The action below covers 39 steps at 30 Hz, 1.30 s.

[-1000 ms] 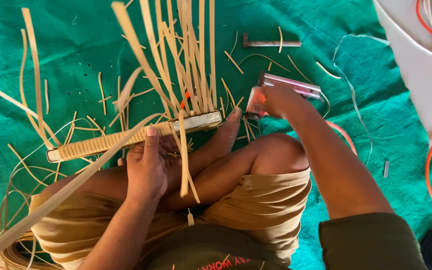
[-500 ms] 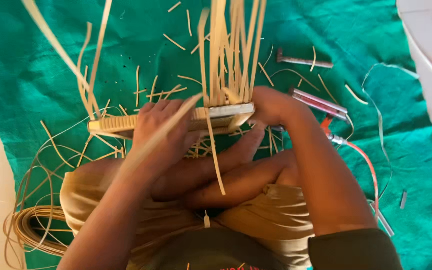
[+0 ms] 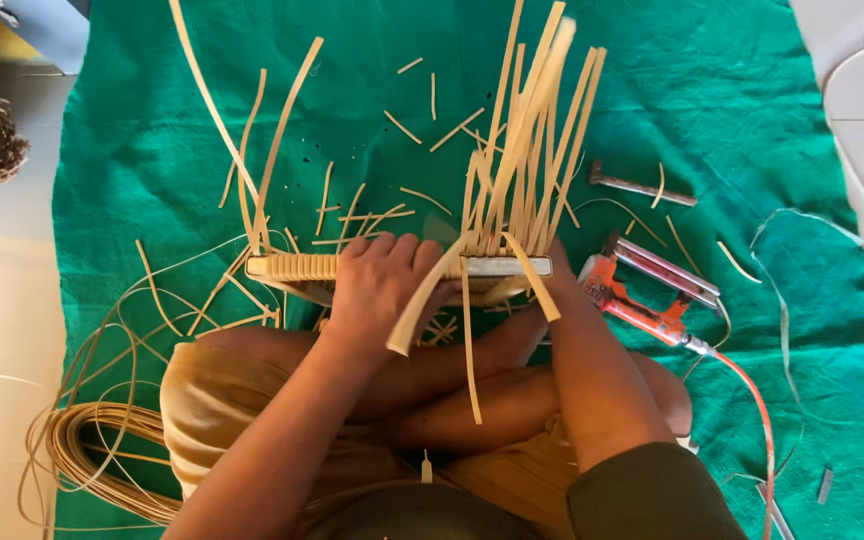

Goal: The person sits on a green mat and weaves thin wooden strips into a rectangular basket frame. They use a hot glue gun to secure the strips and pliers to trim excess material. The person repeatedly applies glue, inserts strips, and trims them to shape the basket.

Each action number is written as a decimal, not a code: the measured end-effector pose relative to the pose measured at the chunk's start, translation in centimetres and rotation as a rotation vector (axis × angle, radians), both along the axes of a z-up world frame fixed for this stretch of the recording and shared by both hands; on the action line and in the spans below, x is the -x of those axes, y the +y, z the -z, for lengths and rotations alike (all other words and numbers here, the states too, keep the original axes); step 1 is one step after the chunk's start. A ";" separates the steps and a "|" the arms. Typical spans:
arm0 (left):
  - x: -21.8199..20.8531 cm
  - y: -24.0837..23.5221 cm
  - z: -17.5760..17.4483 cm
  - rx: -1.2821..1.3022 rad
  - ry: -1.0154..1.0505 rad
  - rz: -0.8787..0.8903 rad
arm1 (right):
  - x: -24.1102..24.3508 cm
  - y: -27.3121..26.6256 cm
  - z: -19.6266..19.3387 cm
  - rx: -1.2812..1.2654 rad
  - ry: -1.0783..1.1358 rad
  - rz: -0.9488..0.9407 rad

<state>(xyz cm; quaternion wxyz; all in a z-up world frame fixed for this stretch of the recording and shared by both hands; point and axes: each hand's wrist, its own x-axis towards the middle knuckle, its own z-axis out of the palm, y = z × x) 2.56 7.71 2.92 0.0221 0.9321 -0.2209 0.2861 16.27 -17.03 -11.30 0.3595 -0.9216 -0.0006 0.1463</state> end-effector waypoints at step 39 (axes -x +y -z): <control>0.7 -1.5 -4.1 0.757 0.451 0.019 | 24.1 3.7 -12.2 -1.523 0.682 0.315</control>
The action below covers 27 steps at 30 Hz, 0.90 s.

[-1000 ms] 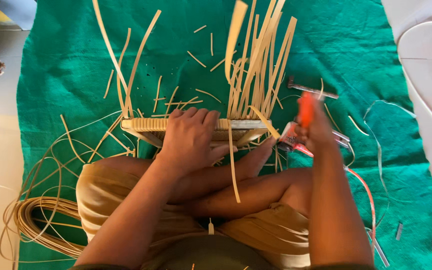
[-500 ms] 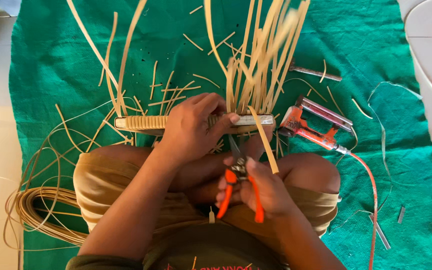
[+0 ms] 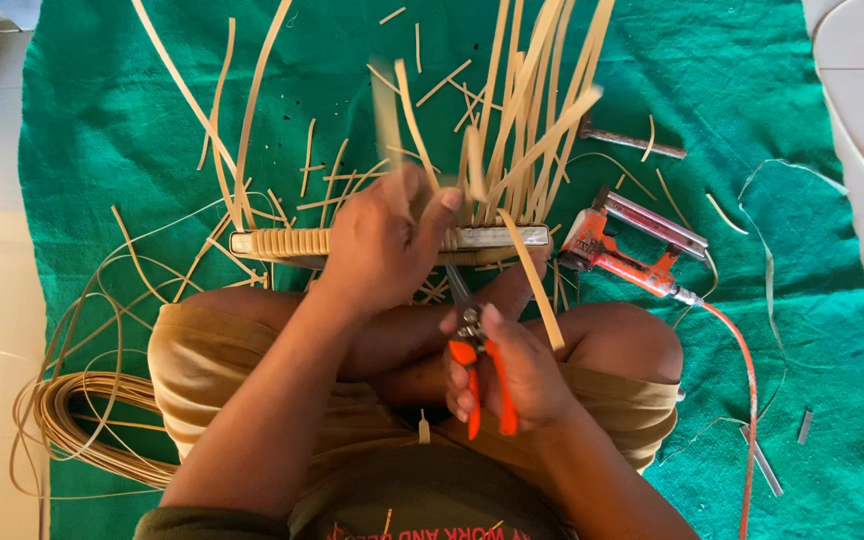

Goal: The person sits on a green mat and weaves thin wooden strips into a rectangular basket frame. They use a hot glue gun to secure the strips and pliers to trim excess material. The person repeatedly applies glue, inserts strips, and trims them to shape the basket.

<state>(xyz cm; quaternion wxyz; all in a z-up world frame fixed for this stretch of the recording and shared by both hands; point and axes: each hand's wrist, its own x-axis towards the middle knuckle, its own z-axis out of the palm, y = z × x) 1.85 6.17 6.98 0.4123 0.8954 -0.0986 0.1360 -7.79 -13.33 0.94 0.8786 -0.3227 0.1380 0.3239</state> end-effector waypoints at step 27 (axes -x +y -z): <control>-0.5 1.2 0.6 -0.293 -0.385 0.389 | -14.4 -14.5 9.8 2.041 -0.581 -0.870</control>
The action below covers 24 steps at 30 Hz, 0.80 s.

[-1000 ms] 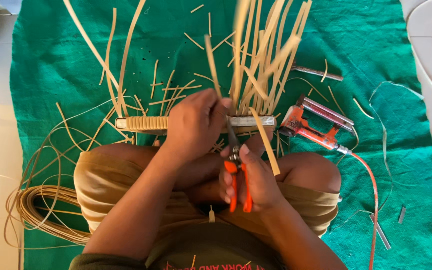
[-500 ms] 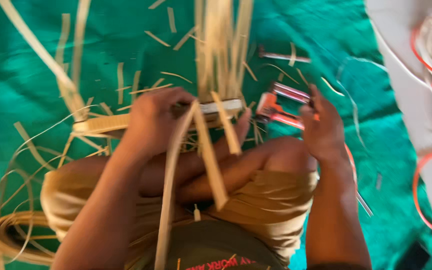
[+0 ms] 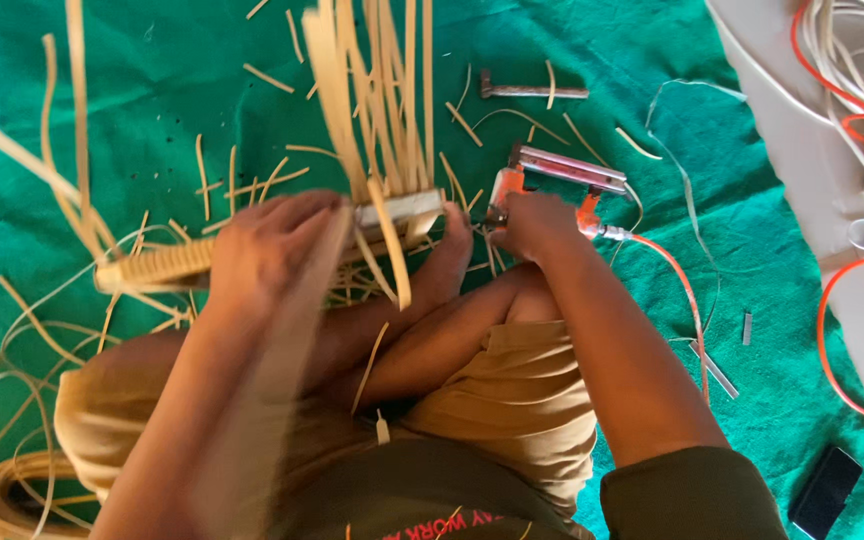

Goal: The person sits on a green mat and weaves thin wooden strips into a rectangular basket frame. They use a hot glue gun to secure the strips and pliers to trim excess material. The person repeatedly applies glue, inserts strips, and trims them to shape the basket.

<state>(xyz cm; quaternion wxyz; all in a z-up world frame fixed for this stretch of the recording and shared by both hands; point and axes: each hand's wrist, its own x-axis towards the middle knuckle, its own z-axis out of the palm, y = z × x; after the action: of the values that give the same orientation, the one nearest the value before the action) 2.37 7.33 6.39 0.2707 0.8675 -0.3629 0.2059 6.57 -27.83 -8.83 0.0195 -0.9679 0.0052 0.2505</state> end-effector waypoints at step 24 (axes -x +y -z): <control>-1.3 -1.7 1.1 -0.008 0.384 -0.084 | 10.0 14.5 -12.0 -1.295 -0.274 0.245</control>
<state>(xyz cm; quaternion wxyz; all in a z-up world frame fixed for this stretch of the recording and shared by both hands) 3.67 5.63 5.34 0.3226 0.9064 -0.2686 0.0461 -3.47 -13.34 3.14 0.6250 -0.7762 -0.0388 0.0739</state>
